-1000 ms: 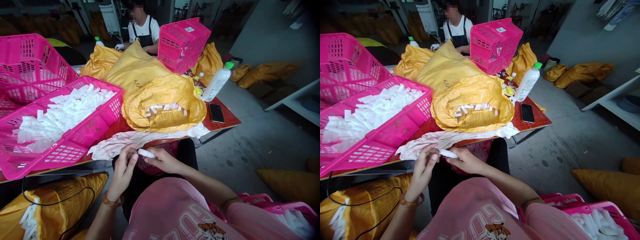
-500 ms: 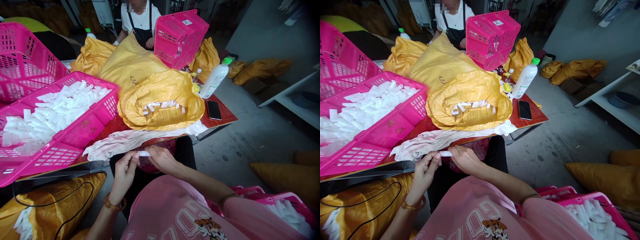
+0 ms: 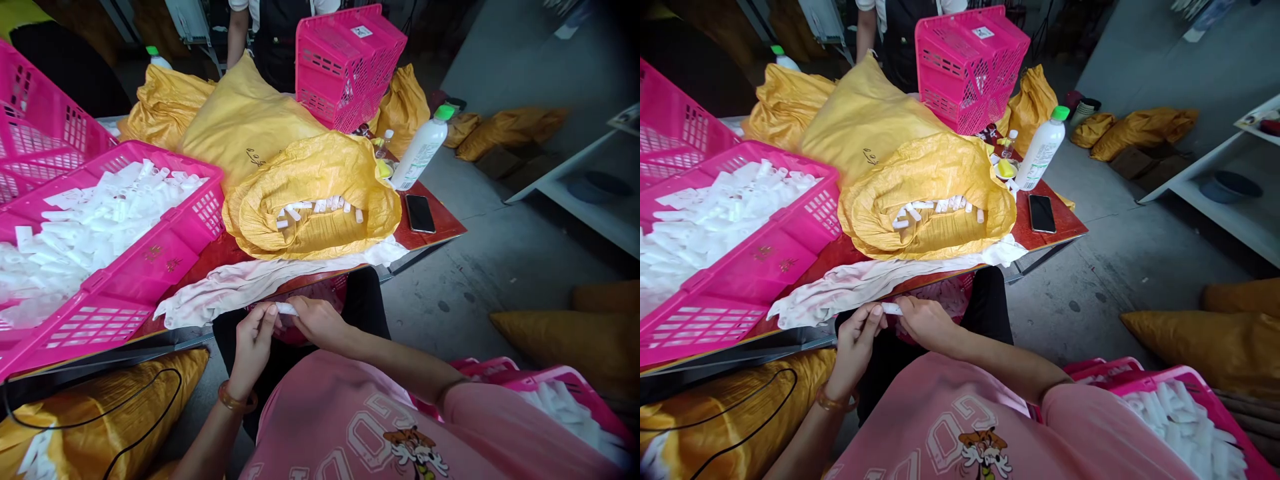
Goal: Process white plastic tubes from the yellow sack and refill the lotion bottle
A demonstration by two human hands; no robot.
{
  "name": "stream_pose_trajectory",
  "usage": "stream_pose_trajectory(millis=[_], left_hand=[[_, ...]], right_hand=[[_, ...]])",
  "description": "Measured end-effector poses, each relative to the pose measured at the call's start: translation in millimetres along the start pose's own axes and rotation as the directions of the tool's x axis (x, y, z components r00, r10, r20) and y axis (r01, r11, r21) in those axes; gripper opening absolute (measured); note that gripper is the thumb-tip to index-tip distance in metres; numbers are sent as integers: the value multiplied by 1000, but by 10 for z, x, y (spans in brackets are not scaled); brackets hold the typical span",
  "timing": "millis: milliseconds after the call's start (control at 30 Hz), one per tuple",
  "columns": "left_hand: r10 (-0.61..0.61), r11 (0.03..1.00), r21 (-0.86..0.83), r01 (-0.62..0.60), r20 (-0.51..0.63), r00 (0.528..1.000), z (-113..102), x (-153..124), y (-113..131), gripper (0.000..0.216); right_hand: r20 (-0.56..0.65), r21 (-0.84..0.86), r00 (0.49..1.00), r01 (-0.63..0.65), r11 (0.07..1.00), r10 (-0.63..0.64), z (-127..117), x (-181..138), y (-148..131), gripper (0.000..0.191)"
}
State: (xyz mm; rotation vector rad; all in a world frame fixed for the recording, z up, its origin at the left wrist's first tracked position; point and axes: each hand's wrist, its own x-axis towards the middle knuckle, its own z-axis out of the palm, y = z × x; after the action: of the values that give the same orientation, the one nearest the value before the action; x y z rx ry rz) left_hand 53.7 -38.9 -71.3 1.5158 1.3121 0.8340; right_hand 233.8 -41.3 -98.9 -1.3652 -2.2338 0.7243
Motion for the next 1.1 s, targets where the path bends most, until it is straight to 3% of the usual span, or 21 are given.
stream_pose_trajectory(millis=[67,133,200,267,367,500,667,800,933,1100], left_hand=[[-57,997,-59,57,8,998,37,16,-34,35],[-79,994,-78,79,-3,997,73,5,-36,37],[-71,996,-48,70,-25,997,90,-25,-15,36],[-17,1000,19,17,-8,1000,71,-58,10,34],[166,972,150,-182,114,979,-29,-83,23,17],[306,894,259,-366,244,920,-197,-63,30,14],[247,903,254,-346,351,903,-285,-17,124,9],[208,916,231,-329,429,879,-284,20,168,6],[198,926,196,-322,474,858,-272,54,140,6],[206,920,208,-334,469,859,-316,64,127,7]], right_hand=[[-8,-97,1000,4,995,-4,80,-21,11,23],[-18,-88,1000,-5,996,4,98,-34,33,24],[30,106,999,-14,994,11,59,-40,60,20],[131,400,991,-22,916,-34,-13,-35,88,14],[198,632,974,-43,774,-107,-142,9,125,18],[213,601,948,65,797,-238,-337,145,134,29],[257,357,906,235,904,-337,-540,262,89,27],[333,363,884,201,910,-328,-570,241,98,17],[330,385,886,189,903,-327,-519,218,134,19],[286,463,925,95,882,-250,-388,229,133,25]])
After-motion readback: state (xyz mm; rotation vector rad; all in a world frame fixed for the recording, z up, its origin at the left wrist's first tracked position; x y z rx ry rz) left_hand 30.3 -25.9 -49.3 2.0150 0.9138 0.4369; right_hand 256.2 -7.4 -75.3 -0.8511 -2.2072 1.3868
